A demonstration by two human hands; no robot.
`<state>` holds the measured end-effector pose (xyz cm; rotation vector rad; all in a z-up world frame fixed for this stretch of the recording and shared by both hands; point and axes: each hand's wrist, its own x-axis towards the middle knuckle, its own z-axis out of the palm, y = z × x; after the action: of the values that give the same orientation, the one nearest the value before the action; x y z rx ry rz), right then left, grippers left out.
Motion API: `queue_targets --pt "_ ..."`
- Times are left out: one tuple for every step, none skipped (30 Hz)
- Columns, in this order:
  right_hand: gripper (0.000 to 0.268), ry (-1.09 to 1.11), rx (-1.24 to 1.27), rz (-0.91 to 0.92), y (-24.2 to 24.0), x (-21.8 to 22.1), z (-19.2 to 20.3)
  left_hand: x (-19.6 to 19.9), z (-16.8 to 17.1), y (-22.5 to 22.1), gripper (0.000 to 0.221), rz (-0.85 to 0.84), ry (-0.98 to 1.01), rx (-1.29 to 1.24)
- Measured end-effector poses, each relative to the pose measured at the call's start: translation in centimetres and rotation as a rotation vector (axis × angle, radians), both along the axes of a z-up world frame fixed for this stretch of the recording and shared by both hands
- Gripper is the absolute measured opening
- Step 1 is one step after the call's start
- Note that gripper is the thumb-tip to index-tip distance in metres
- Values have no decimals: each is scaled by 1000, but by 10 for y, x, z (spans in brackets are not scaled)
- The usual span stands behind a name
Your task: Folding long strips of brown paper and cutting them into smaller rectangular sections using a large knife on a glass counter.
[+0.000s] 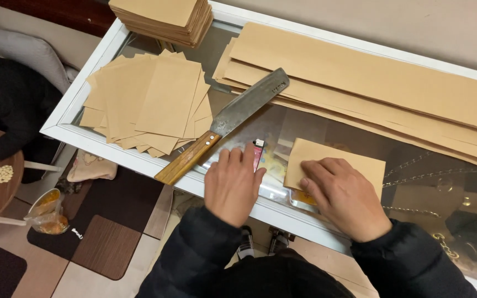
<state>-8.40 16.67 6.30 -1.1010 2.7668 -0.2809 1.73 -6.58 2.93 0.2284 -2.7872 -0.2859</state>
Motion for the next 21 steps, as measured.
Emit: queue_targets --pt "41 1 -3 -1 1 0 -2 -3 2 2 60 -1 1 -3" --pt "43 -2 -5 14 1 -1 -4 -7 5 4 60 5 -62 40" --pt "45 -4 -4 28 3 -2 -6 -11 7 7 63 10 -124 86" --pt "45 -3 -4 26 1 -3 -3 -15 13 5 63 8 -124 86" --pt "45 0 4 38 0 -2 -1 -18 19 4 62 1 -190 242" --pt "45 3 12 50 0 -3 1 -22 24 3 61 -7 -257 399" --pt "45 0 14 48 0 -2 1 -24 19 2 61 -9 -260 400" --pt "45 -5 9 53 1 -2 0 -26 15 0 48 -21 -236 400" --pt "45 -10 2 57 1 -2 0 -29 11 -3 36 -33 -210 398" --pt "45 -12 1 54 0 -1 0 -30 17 -1 36 -35 -213 398" --pt "45 6 7 67 1 0 0 -31 22 1 30 -107 -125 498" --pt "46 24 12 79 1 0 -1 -32 27 3 24 -177 -35 598" --pt "46 20 11 77 1 0 0 -34 30 5 24 -178 -40 597" --pt "46 9 18 87 1 0 0 -36 33 8 24 -237 -3 613" --pt "47 -2 25 96 1 -1 1 -39 36 11 24 -296 34 628" --pt "47 -5 23 93 2 -1 -2 -40 34 11 24 -299 30 627" --pt "47 30 8 109 4 -1 -5 -41 32 12 24 -323 9 611" --pt "47 65 -6 125 6 -1 -8 -43 30 13 24 -347 -12 595" --pt "47 62 -6 120 6 -1 -10 -45 27 14 24 -352 -17 596" --pt "47 87 0 126 6 0 -12 -46 24 14 24 -348 -57 583" --pt "47 112 6 135 6 0 -14 -48 21 14 25 -342 -96 569"
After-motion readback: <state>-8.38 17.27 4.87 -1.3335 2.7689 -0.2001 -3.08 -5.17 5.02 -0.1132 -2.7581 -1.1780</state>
